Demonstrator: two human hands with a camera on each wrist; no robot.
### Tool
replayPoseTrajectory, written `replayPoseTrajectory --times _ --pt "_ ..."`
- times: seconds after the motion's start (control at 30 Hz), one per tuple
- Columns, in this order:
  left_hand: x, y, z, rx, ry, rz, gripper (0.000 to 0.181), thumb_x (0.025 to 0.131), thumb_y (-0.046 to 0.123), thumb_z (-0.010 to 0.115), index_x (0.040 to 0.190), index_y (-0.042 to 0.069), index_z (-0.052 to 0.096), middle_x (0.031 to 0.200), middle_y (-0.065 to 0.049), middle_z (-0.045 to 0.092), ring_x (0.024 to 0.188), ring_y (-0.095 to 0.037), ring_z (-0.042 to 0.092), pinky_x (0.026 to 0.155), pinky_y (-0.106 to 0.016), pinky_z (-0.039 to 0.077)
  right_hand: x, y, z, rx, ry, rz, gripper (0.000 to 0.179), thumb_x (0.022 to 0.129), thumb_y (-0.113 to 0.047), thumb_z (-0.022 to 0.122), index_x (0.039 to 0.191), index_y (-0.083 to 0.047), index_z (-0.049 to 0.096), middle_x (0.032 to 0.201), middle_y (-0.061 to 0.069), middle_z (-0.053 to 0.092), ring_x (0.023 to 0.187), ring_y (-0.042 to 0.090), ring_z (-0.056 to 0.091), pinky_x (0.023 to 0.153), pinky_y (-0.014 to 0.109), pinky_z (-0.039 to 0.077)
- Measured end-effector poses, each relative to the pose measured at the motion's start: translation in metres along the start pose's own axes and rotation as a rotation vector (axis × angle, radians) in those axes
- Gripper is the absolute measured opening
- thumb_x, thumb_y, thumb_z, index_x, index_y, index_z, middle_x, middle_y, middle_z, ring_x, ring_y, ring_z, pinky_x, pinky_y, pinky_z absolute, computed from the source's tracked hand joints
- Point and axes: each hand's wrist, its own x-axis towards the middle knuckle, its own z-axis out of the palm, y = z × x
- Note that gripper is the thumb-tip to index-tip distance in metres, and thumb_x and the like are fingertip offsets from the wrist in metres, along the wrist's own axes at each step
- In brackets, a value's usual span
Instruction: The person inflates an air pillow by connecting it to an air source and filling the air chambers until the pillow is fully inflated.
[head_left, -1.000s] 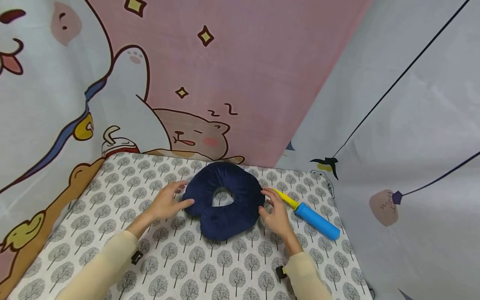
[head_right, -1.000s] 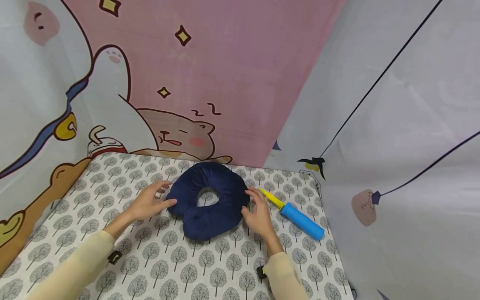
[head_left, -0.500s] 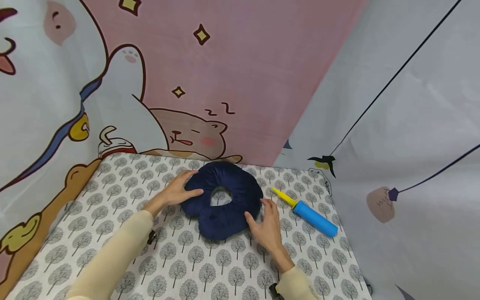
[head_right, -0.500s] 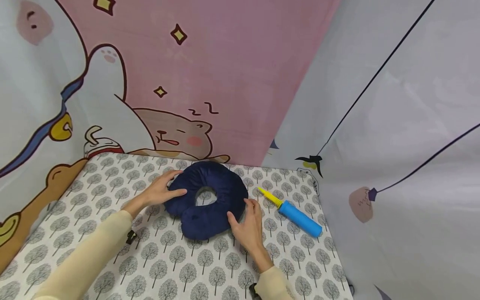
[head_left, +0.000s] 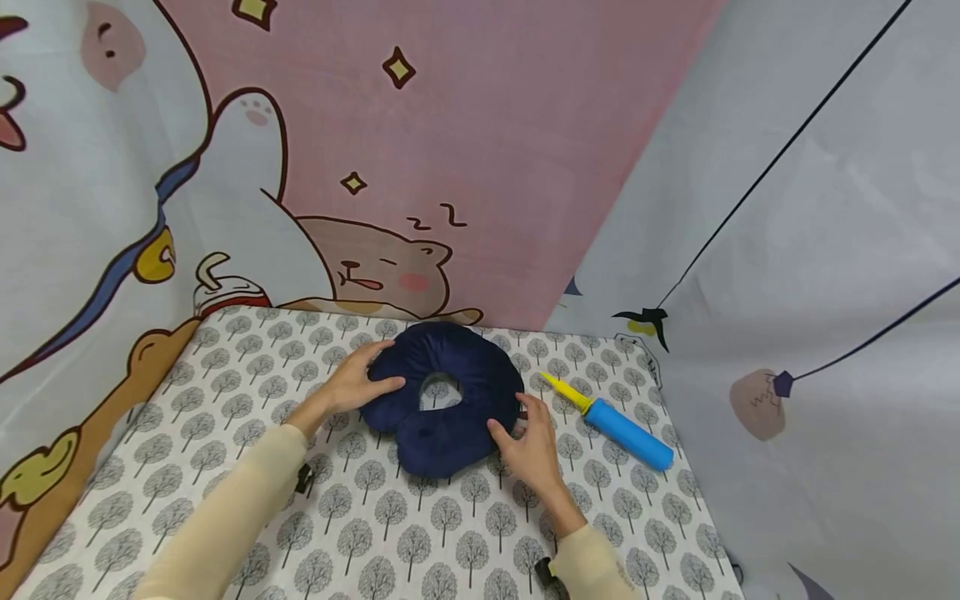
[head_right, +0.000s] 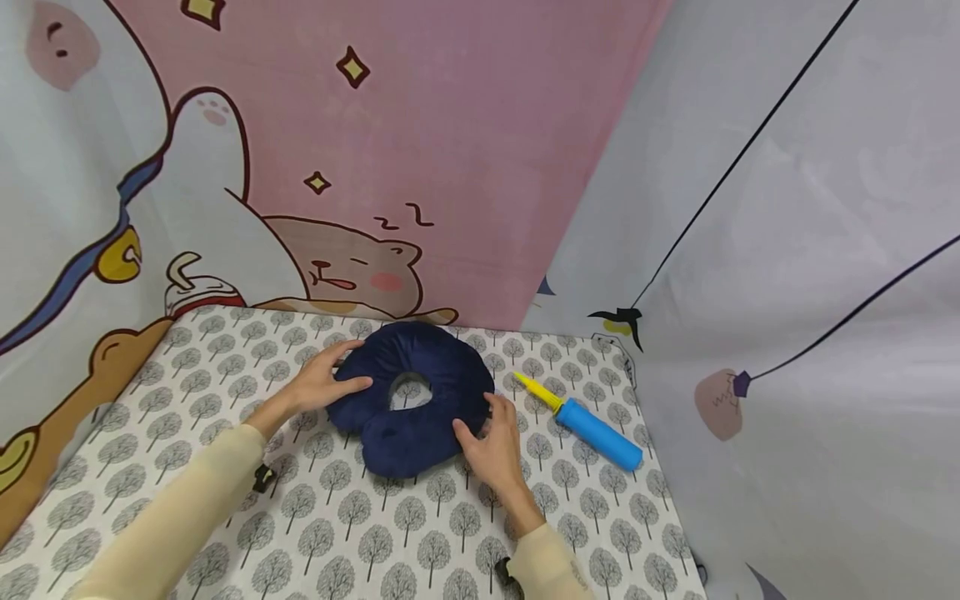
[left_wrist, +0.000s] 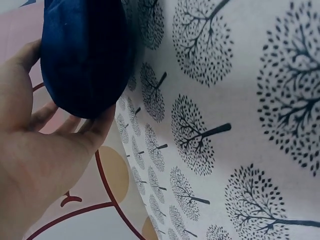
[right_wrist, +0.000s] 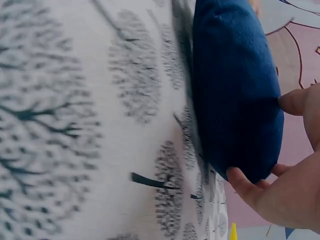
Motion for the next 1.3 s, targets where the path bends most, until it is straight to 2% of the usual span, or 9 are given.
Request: replayPoseTrajectory --times 0.17,0.3,0.47,0.67,0.8,0.93,1.13,1.23,1.3 --pt "-0.008 0.005 0.004 -0.006 0.052 0.037 0.086 0.105 0.046 0.081 0.174 0.011 0.043 0.177 -0.026 0.044 0.149 -0.053 0.058 0.119 -0.072 0.05 0.008 0.001 -0.01 0.05 -0.064 0.043 0.07 0.101 -0.027 0.085 0.16 0.0 0.056 0.159 0.028 0.055 0.131 0.045 0.068 0.103 0.053 0.066" --pt "-0.019 0.011 0.005 0.001 0.075 0.06 0.082 0.105 0.042 0.082 0.171 0.009 0.046 0.174 -0.026 0.048 0.144 -0.052 0.062 0.117 -0.07 0.052 0.014 0.003 -0.018 0.077 -0.112 0.038 0.071 0.103 -0.023 0.083 0.163 0.001 0.053 0.164 0.028 0.052 0.136 0.048 0.066 0.109 0.054 0.063" --pt "-0.039 0.02 0.005 -0.016 0.086 0.06 0.082 0.104 0.039 0.084 0.171 0.01 0.047 0.174 -0.026 0.048 0.142 -0.055 0.063 0.113 -0.069 0.056 0.025 0.003 -0.029 0.106 -0.174 0.04 0.071 0.105 -0.023 0.081 0.166 -0.002 0.051 0.171 0.028 0.047 0.143 0.05 0.062 0.117 0.054 0.058" --pt "-0.061 0.027 0.014 -0.057 0.118 0.062 0.083 0.103 0.035 0.085 0.171 0.008 0.046 0.173 -0.029 0.046 0.141 -0.06 0.062 0.105 -0.065 0.062 0.038 0.004 -0.039 0.115 -0.229 0.033 0.07 0.107 -0.022 0.08 0.168 -0.005 0.05 0.175 0.025 0.045 0.15 0.05 0.057 0.125 0.055 0.052" --pt "-0.071 0.031 0.021 -0.09 0.152 0.07 0.082 0.103 0.031 0.086 0.17 0.005 0.047 0.168 -0.033 0.047 0.138 -0.062 0.063 0.102 -0.064 0.064 0.042 0.006 -0.04 0.116 -0.246 0.005 0.069 0.107 -0.021 0.078 0.167 -0.002 0.049 0.175 0.027 0.044 0.15 0.052 0.057 0.126 0.056 0.052" --pt "-0.084 0.03 0.026 -0.102 0.156 0.052 0.082 0.102 0.03 0.087 0.17 0.005 0.047 0.168 -0.034 0.046 0.137 -0.062 0.063 0.098 -0.061 0.066 0.04 0.011 -0.037 0.136 -0.266 0.014 0.069 0.106 -0.018 0.079 0.167 -0.002 0.051 0.173 0.026 0.046 0.149 0.05 0.059 0.125 0.053 0.053" --pt "-0.095 0.022 0.034 -0.038 0.151 0.067 0.085 0.101 0.032 0.087 0.17 0.003 0.046 0.17 -0.032 0.046 0.141 -0.056 0.062 0.108 -0.067 0.059 0.039 0.022 -0.03 0.118 -0.289 0.001 0.071 0.105 -0.022 0.08 0.167 -0.006 0.051 0.171 0.023 0.049 0.146 0.046 0.062 0.121 0.054 0.056" --pt "-0.094 0.019 0.033 -0.005 0.138 0.081 0.084 0.103 0.036 0.084 0.171 0.004 0.045 0.172 -0.031 0.045 0.149 -0.056 0.056 0.115 -0.073 0.052 0.039 0.023 -0.033 0.079 -0.283 -0.035 0.072 0.106 -0.027 0.08 0.168 -0.009 0.051 0.171 0.02 0.051 0.144 0.044 0.064 0.119 0.057 0.057" --pt "-0.092 0.017 0.028 0.019 0.126 0.093 0.084 0.105 0.039 0.082 0.172 0.006 0.044 0.174 -0.031 0.042 0.154 -0.057 0.051 0.117 -0.076 0.049 0.039 0.023 -0.037 0.017 -0.277 -0.089 0.072 0.107 -0.031 0.078 0.169 -0.01 0.049 0.172 0.021 0.051 0.144 0.046 0.064 0.117 0.06 0.057"
